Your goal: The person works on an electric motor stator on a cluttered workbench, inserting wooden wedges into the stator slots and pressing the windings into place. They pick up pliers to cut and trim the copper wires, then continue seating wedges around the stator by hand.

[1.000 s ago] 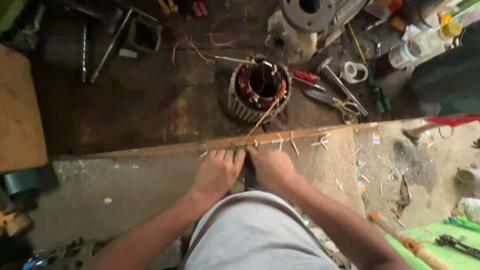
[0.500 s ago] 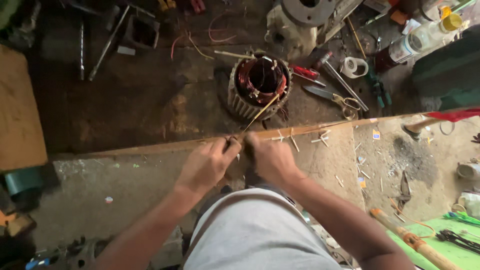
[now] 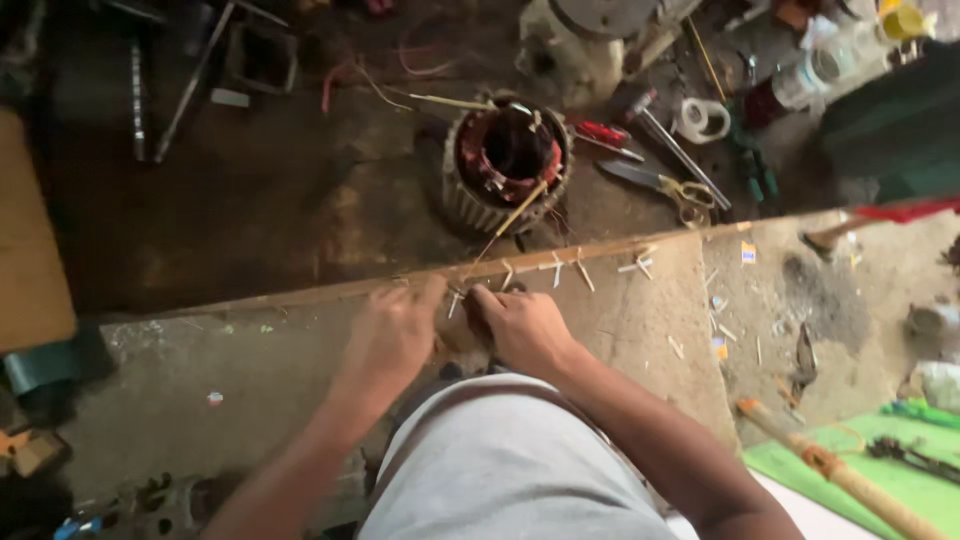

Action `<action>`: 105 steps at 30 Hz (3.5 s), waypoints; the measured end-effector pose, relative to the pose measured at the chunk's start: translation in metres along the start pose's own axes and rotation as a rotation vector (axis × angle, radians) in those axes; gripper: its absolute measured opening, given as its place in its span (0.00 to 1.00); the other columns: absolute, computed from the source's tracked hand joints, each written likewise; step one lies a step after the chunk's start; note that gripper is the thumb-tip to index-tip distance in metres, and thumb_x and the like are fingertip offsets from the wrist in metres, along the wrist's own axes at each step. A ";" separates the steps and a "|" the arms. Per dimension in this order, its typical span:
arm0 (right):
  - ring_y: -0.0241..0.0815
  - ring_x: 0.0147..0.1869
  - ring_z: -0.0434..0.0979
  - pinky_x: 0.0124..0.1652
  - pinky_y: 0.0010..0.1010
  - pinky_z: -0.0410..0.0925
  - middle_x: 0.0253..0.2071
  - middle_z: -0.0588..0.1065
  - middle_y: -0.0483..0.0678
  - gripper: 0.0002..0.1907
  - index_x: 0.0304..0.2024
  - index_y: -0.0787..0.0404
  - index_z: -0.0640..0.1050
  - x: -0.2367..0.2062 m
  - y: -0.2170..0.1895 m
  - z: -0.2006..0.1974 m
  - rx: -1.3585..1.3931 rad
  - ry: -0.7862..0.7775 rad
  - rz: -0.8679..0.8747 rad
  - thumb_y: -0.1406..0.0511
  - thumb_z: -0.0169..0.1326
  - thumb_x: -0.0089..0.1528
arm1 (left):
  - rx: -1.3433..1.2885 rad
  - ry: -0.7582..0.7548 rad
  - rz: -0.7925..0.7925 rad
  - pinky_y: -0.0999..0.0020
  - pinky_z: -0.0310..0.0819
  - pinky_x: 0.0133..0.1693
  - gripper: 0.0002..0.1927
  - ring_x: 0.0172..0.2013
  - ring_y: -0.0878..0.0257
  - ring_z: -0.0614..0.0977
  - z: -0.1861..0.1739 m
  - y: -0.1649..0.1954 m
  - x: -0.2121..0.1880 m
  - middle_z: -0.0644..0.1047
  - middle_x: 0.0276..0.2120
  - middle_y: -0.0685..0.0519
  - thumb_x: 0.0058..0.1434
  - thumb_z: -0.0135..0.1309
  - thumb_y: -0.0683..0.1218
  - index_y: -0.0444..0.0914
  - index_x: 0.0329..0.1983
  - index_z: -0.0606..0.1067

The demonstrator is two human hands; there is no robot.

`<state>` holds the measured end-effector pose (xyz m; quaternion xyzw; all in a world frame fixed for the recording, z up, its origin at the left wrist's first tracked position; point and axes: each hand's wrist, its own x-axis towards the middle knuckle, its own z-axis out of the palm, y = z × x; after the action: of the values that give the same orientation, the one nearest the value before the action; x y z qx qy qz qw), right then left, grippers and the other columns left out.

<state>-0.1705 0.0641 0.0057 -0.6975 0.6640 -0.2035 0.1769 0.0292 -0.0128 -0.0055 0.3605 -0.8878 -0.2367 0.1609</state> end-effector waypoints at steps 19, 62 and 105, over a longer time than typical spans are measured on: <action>0.59 0.45 0.77 0.43 0.46 0.69 0.49 0.76 0.60 0.30 0.67 0.61 0.69 0.005 0.159 -0.064 0.133 0.127 0.633 0.58 0.56 0.64 | -0.807 0.207 -0.274 0.57 0.64 0.60 0.27 0.59 0.49 0.76 -0.004 -0.030 0.199 0.77 0.57 0.43 0.74 0.44 0.60 0.34 0.61 0.73; 0.35 0.30 0.81 0.32 0.30 0.74 0.33 0.85 0.44 0.14 0.44 0.58 0.82 0.034 0.153 -0.111 0.448 -0.434 0.274 0.57 0.53 0.67 | -0.178 0.899 -0.198 0.65 0.75 0.52 0.09 0.49 0.60 0.80 0.035 0.060 0.049 0.78 0.48 0.56 0.69 0.60 0.39 0.39 0.51 0.78; 0.53 0.49 0.78 0.47 0.40 0.72 0.47 0.76 0.54 0.15 0.53 0.62 0.78 0.004 -0.018 -0.033 -0.305 0.608 0.228 0.71 0.57 0.64 | -0.506 -0.242 0.215 0.57 0.75 0.47 0.09 0.43 0.53 0.84 0.006 0.028 0.176 0.84 0.37 0.50 0.57 0.62 0.48 0.44 0.41 0.83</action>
<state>-0.1723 0.0621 0.0430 -0.5450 0.7825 -0.2791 -0.1135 -0.1106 -0.1194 0.0252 0.1821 -0.8463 -0.4735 0.1627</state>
